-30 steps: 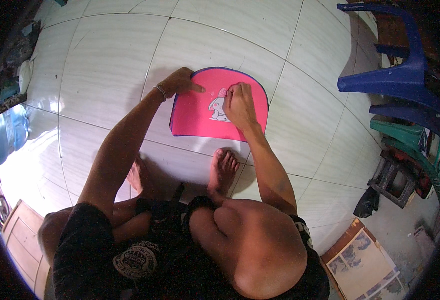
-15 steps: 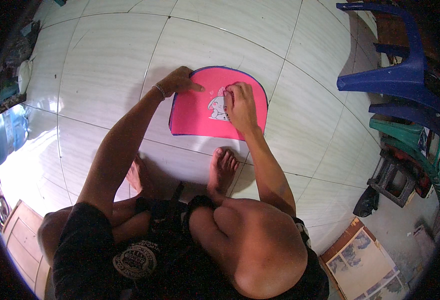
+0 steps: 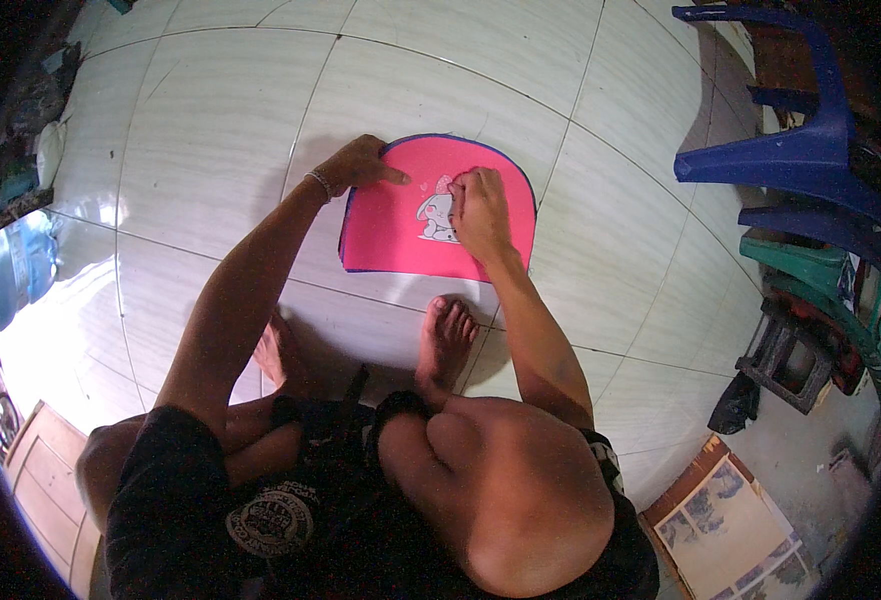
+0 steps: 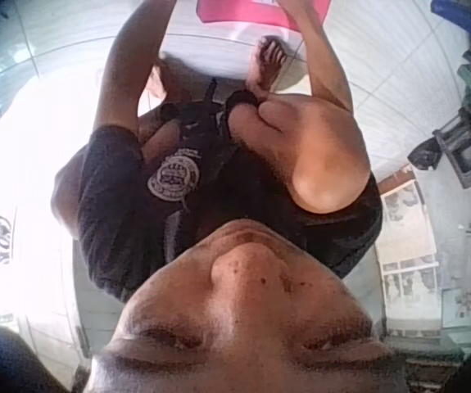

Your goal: The person prepares a screen printing frame with ink, uses a squeegee to print designs onto fabric panels, and then organizes the printed panels by hand into stacks on the floor.

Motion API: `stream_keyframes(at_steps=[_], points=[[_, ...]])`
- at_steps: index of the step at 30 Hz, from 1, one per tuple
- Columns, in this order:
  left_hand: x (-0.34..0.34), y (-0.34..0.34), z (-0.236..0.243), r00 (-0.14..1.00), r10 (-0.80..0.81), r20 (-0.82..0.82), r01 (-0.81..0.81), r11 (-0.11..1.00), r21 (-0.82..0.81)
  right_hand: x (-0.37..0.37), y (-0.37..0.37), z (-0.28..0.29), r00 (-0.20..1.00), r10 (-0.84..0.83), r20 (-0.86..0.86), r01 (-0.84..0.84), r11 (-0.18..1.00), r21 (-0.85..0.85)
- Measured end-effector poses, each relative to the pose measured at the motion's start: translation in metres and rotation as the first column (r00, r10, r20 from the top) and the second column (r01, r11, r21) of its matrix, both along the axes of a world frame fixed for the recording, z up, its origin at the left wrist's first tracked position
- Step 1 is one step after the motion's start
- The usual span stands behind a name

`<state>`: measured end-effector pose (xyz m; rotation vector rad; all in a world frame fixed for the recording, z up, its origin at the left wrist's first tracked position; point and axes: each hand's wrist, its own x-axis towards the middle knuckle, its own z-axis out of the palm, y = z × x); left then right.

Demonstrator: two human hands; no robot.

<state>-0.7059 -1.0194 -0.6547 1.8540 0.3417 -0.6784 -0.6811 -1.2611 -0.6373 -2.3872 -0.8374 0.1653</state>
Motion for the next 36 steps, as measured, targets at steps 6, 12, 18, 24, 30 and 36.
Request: stream_keyframes(at_steps=[6, 12, 18, 24, 30, 36], points=[[-0.001, 0.002, -0.004, 1.000, 0.000, -0.001, 0.000, 0.999, -0.046, -0.003, -0.018, 0.007, 0.995, -0.102, -0.016, 0.103, 0.991, 0.088], [0.001, -0.001, -0.002, 0.999, 0.010, -0.033, -0.012, 0.997, -0.073, 0.000, -0.015, 0.016, 0.997, -0.076, 0.016, 0.073, 0.988, 0.137], [-0.002, 0.002, -0.001, 0.999, 0.038, -0.016, -0.040, 0.995, -0.095, -0.009, -0.034, 0.030, 0.969, -0.203, -0.137, 0.224, 0.961, 0.161], [-0.001, -0.001, 0.002, 0.998, 0.052, -0.036, -0.057, 0.984, -0.167, 0.048, -0.165, 0.024, 0.818, -0.573, 0.042, 0.574, 0.819, -0.001], [0.003, -0.005, 0.005, 1.000, 0.010, -0.020, -0.012, 0.992, -0.122, 0.051, -0.372, 0.025, 0.784, -0.538, 0.311, 0.561, 0.398, -0.725], [-0.003, -0.001, 0.011, 0.999, -0.032, 0.004, 0.032, 0.998, -0.055, 0.028, -0.239, 0.051, 0.800, -0.417, 0.431, 0.593, 0.660, -0.462]])
